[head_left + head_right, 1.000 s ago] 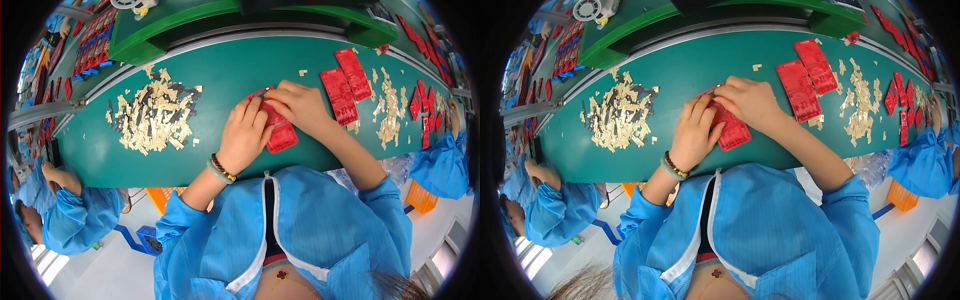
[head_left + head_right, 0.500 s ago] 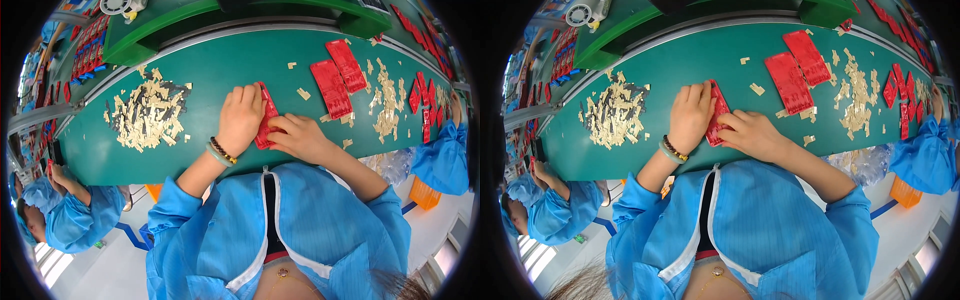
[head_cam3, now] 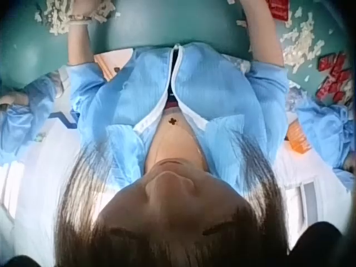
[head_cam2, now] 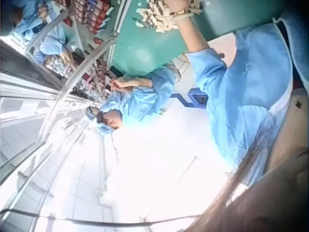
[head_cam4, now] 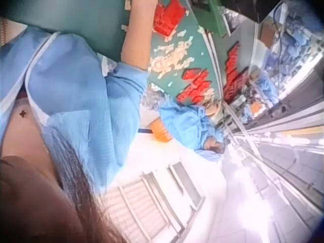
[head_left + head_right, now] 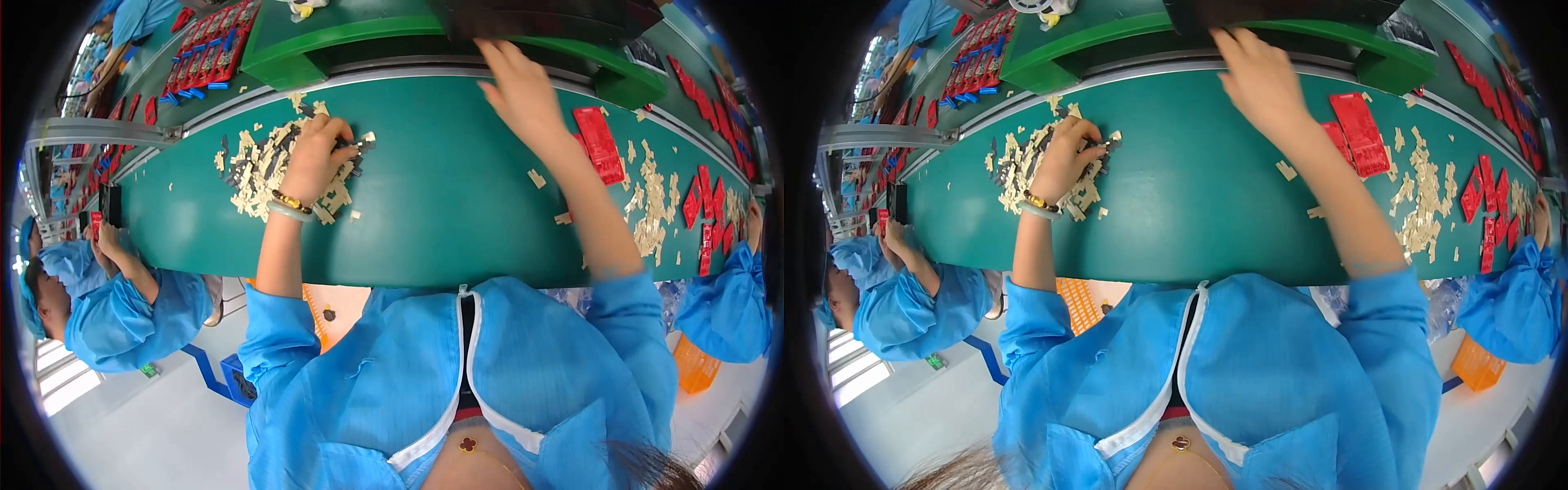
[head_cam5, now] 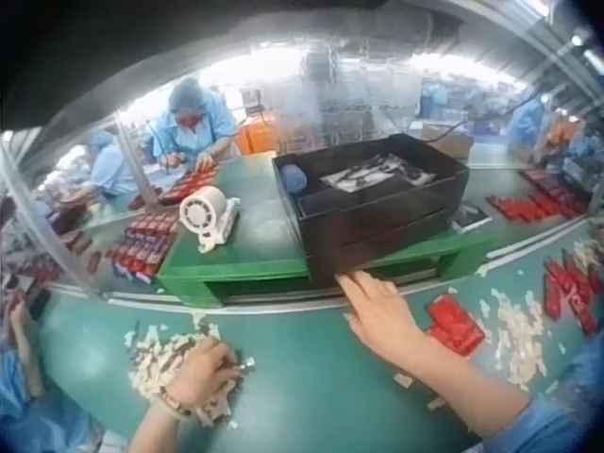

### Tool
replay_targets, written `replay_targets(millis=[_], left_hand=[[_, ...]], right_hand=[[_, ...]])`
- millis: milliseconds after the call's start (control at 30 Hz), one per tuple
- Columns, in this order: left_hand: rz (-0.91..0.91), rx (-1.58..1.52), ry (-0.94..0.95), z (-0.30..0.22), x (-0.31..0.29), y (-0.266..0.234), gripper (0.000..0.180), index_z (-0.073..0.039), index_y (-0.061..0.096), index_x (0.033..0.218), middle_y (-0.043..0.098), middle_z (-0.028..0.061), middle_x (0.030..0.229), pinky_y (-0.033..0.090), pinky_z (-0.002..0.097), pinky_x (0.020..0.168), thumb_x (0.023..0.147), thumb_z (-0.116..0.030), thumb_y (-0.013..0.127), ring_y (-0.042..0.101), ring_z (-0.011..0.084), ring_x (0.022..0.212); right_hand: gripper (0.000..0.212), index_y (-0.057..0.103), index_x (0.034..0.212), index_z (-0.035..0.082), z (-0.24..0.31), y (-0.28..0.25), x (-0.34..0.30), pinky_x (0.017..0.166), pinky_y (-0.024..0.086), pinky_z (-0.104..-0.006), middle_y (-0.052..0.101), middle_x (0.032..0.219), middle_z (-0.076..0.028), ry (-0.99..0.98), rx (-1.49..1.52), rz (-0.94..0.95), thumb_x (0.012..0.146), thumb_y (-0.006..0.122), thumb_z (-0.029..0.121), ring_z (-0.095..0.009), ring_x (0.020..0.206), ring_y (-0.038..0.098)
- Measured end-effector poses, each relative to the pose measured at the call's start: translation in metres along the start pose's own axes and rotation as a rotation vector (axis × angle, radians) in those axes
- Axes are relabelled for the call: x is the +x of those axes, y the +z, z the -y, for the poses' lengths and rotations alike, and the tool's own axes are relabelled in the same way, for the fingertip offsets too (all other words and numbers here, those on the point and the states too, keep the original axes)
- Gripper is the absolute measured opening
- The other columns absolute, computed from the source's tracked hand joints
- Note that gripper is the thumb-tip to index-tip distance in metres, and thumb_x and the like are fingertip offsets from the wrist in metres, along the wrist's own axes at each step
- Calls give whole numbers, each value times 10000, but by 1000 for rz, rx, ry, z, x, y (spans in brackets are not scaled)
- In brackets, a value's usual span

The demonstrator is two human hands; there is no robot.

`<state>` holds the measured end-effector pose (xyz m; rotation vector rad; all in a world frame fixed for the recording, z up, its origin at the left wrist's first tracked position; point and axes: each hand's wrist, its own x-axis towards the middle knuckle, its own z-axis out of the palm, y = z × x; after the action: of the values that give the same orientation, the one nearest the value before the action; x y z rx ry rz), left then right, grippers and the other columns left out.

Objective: The person assembles small electronic components by hand, inserting metal pieces into red plastic housings on a production line.

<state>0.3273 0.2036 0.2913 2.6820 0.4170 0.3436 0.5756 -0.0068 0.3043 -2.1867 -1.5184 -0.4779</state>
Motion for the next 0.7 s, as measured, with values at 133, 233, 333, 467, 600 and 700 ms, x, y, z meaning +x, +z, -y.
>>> replay_targets(millis=[133, 233, 333, 467, 600, 700], left_hand=[[166, -225, -101, 0, 3, -13, 186, -5, 567, 842, 566, 120, 837, 452, 349, 703, 738, -7, 720, 543, 271, 800], [162, -368, -176, -5, 4, -16, 137, 10, 595, 924, 616, 116, 769, 468, 320, 656, 806, -3, 664, 582, 233, 692], [125, -402, -173, -10, 4, -19, 130, 16, 625, 984, 676, 136, 791, 490, 306, 684, 862, -23, 609, 647, 236, 728], [48, -263, -215, -13, -6, -18, 79, 25, 640, 909, 680, 152, 828, 502, 322, 679, 850, -25, 619, 661, 280, 768], [-163, -290, -169, -11, -20, -15, 115, 1, 650, 935, 665, 140, 835, 502, 324, 669, 822, -14, 650, 635, 263, 724], [-144, -234, -141, -13, -18, -10, 293, -14, 634, 1008, 643, 128, 844, 490, 340, 693, 740, -51, 747, 611, 273, 782]], right_hand=[[665, 509, 1309, 98, -7, -107, -81, 1021, 375, -422, 496, 1338, -121, 36, 5, 379, 689, 748, 81, -310, 1206, 486], [590, 587, 1192, 74, -18, -139, -150, 980, 428, -413, 531, 1293, -118, 96, 20, 557, 630, 758, 17, -310, 1168, 520], [442, 626, 1059, 35, -29, -126, -185, 846, 507, -373, 591, 1191, -114, -13, 41, 360, 635, 746, -7, -306, 1053, 590], [319, 635, 946, 18, -7, -116, -160, 738, 531, -339, 630, 1081, -100, -80, 65, 241, 647, 748, 11, -284, 946, 635], [286, 632, 944, 46, 43, -94, -129, 710, 513, -335, 634, 1033, -79, -186, 172, 103, 678, 737, 55, -237, 881, 645], [238, 617, 908, 59, 73, -65, -127, 676, 494, -325, 608, 938, -59, -192, 244, 170, 696, 722, 88, -215, 824, 634]])
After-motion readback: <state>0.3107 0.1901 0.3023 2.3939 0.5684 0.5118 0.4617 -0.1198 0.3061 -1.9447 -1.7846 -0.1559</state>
